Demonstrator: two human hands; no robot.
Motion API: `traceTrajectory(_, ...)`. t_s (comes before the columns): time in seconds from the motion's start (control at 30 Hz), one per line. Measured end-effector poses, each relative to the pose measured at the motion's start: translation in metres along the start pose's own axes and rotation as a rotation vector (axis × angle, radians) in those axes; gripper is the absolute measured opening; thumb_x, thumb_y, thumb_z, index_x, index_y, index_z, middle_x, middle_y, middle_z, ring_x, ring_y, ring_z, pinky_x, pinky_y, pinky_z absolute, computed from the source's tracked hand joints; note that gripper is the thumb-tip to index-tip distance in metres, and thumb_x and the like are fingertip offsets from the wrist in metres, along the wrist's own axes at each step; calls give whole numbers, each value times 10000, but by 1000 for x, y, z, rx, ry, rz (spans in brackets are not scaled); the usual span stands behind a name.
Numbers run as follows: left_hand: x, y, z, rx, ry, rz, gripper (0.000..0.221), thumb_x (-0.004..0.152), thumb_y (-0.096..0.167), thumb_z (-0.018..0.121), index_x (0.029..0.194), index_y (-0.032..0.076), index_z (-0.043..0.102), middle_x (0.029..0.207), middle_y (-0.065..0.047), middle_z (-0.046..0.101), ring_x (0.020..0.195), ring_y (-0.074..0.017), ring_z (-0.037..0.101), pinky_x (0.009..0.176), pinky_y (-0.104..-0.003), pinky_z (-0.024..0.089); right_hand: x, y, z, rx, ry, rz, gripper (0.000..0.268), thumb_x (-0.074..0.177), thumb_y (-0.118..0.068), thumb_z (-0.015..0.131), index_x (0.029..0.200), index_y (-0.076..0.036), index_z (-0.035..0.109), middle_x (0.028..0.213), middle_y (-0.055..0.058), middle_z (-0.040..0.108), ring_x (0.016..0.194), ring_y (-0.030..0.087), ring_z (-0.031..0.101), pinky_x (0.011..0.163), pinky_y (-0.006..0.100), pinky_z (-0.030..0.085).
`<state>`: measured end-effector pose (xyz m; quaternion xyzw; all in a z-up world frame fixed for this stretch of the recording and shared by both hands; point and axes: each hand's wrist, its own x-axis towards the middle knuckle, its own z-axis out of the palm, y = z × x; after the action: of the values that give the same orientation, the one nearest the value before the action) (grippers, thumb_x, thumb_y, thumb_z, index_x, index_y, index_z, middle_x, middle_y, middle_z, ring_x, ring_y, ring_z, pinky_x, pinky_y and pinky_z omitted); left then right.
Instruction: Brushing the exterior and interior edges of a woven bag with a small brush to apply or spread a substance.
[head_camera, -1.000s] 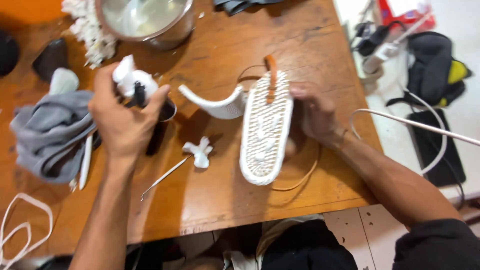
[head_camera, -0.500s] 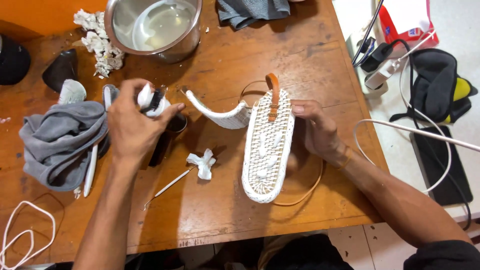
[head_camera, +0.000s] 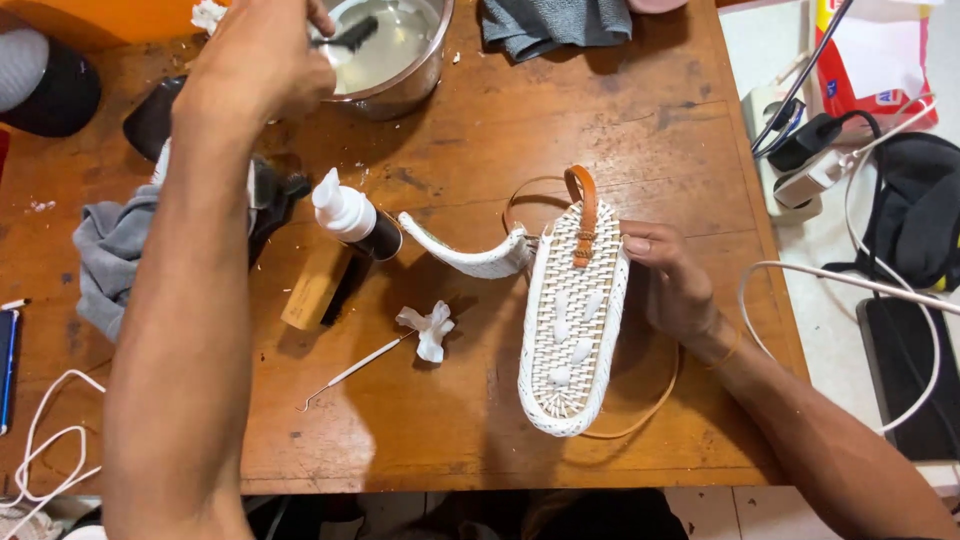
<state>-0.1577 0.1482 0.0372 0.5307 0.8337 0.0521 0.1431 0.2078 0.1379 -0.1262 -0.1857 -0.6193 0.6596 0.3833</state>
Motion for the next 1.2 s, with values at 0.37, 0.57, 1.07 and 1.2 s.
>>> traceTrajectory(0.37, 128, -13, 63, 423, -1, 22, 309, 848, 98, 801, 1125, -17, 726, 1119, -217, 714, 1036, -438, 690, 856, -566, 577, -5, 18, -5, -90, -5, -59, 561, 1032, -467, 393, 935, -7, 699, 908, 100, 729, 797, 199, 646, 789, 339, 492)
traceTrajectory(0.57, 122, -40, 64, 450, 358, 181, 250, 658, 71, 887, 866, 192, 819, 915, -165, 745, 900, -447, 718, 698, -563, 571, -4, 11, -4, -162, -13, -40, 516, 1073, -406, 384, 1019, -6, 706, 1023, 109, 735, 922, 216, 683, 907, 350, 533)
traceTrajectory(1.07, -7, -36, 40, 124, 194, 61, 457, 852, -91, 721, 1252, 130, 740, 1094, -152, 762, 930, -319, 716, 938, -551, 567, -2, 13, 3, 52, 4, -62, 491, 1046, -404, 410, 1068, 0, 689, 1010, 136, 733, 896, 241, 702, 842, 360, 567)
traceTrajectory(1.2, -7, -44, 43, 239, 481, 122, 484, 759, -52, 821, 1173, 198, 806, 1013, -124, 792, 879, -345, 742, 872, -607, 535, 1, 6, 6, -1, 38, -86, 492, 1060, -404, 365, 1027, -37, 690, 973, 103, 725, 881, 212, 689, 856, 340, 547)
